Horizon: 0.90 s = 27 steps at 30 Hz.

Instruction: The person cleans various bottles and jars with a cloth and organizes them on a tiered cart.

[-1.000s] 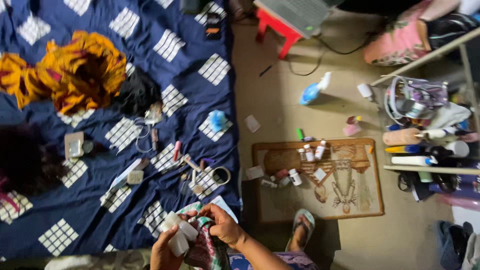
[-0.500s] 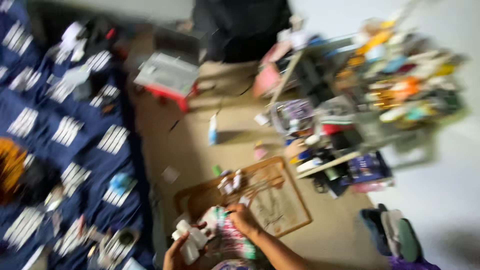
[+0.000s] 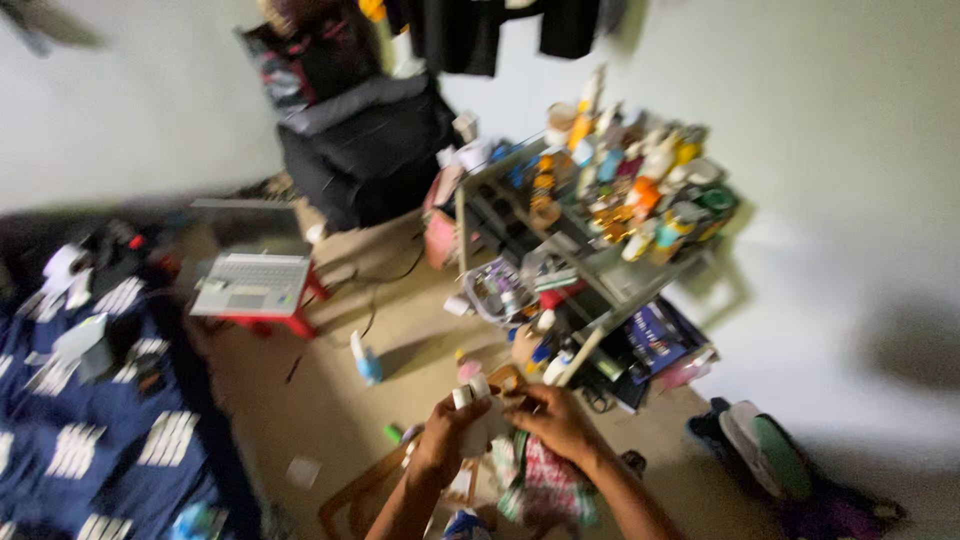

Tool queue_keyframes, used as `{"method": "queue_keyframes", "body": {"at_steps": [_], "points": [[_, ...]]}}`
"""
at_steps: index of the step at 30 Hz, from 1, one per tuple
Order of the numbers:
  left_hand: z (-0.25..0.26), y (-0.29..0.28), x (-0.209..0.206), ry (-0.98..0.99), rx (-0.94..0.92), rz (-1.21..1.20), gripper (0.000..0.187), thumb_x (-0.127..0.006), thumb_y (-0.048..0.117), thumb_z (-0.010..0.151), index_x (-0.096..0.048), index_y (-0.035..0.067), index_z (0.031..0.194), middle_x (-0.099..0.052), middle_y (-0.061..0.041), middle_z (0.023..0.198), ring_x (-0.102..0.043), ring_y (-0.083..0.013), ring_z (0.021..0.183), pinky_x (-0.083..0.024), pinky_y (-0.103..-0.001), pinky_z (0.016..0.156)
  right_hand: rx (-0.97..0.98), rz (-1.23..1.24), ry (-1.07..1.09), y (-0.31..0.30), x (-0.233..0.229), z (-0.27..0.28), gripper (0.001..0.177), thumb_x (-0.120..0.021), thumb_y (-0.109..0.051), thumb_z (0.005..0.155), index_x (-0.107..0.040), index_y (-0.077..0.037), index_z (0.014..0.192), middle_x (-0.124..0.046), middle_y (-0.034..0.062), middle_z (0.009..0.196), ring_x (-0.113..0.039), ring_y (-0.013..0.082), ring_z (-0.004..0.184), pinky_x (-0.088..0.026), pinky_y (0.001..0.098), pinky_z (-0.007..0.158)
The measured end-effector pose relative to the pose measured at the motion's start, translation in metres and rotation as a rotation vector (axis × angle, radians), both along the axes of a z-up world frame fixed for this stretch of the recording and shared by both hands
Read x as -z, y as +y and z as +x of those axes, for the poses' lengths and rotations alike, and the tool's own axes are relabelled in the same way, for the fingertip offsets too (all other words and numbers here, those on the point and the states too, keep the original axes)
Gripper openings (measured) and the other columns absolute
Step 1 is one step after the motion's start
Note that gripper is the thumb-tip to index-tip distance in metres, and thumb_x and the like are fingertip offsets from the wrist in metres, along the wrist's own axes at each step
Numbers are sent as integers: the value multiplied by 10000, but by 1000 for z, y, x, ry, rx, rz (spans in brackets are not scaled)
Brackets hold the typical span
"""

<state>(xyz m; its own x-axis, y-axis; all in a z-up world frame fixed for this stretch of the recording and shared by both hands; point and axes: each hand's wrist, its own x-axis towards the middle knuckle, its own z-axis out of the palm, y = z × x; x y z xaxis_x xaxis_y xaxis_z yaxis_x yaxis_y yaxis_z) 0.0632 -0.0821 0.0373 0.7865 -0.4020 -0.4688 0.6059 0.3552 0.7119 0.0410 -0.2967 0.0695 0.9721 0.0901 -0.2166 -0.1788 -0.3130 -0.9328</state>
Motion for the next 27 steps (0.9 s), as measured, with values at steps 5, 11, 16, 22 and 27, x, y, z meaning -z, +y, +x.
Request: {"method": "queue_keyframes", "body": {"at_steps": [5,11,16,22,27], "points": [[46,-61,12,-153,75,140,284,-749,214,880,-752,-8,1057,-754,-95,852,-673,-194,691,-542,-340,592,-33,-67,74,-45,4,33,253,-818,-190,779,-786,-30,972,-802,34,878,-732,98,781,-582,273,740],[148,-126,48,-127,112,32,321,-737,186,879,-768,8,1144,-726,-77,880,-668,-174,768,-523,-303,662,57,-154,62,-116,49,124,289,-783,-180,696,-774,-21,938,-793,73,810,-705,120,725,-565,313,694],[260,-180,62,58,121,-87,419,-671,216,862,-674,26,1235,-732,-101,998,-733,-249,869,-552,-356,655,285,-394,147,-204,70,214,370,-867,-301,687,-762,-36,924,-786,75,832,-729,172,747,-568,348,713],[338,-241,66,213,215,-120,415,-631,232,889,-619,45,1259,-687,-113,1042,-687,-244,935,-553,-383,628,557,-548,14,-281,93,269,432,-887,-342,706,-774,-43,997,-765,103,823,-720,210,710,-573,382,671],[340,-269,82,272,217,-237,411,-615,279,900,-645,29,1225,-704,-115,1054,-667,-270,912,-533,-370,574,822,103,216,-303,144,311,478,-779,-168,776,-678,-55,1229,-698,116,699,-609,209,490,-473,398,410]]}}
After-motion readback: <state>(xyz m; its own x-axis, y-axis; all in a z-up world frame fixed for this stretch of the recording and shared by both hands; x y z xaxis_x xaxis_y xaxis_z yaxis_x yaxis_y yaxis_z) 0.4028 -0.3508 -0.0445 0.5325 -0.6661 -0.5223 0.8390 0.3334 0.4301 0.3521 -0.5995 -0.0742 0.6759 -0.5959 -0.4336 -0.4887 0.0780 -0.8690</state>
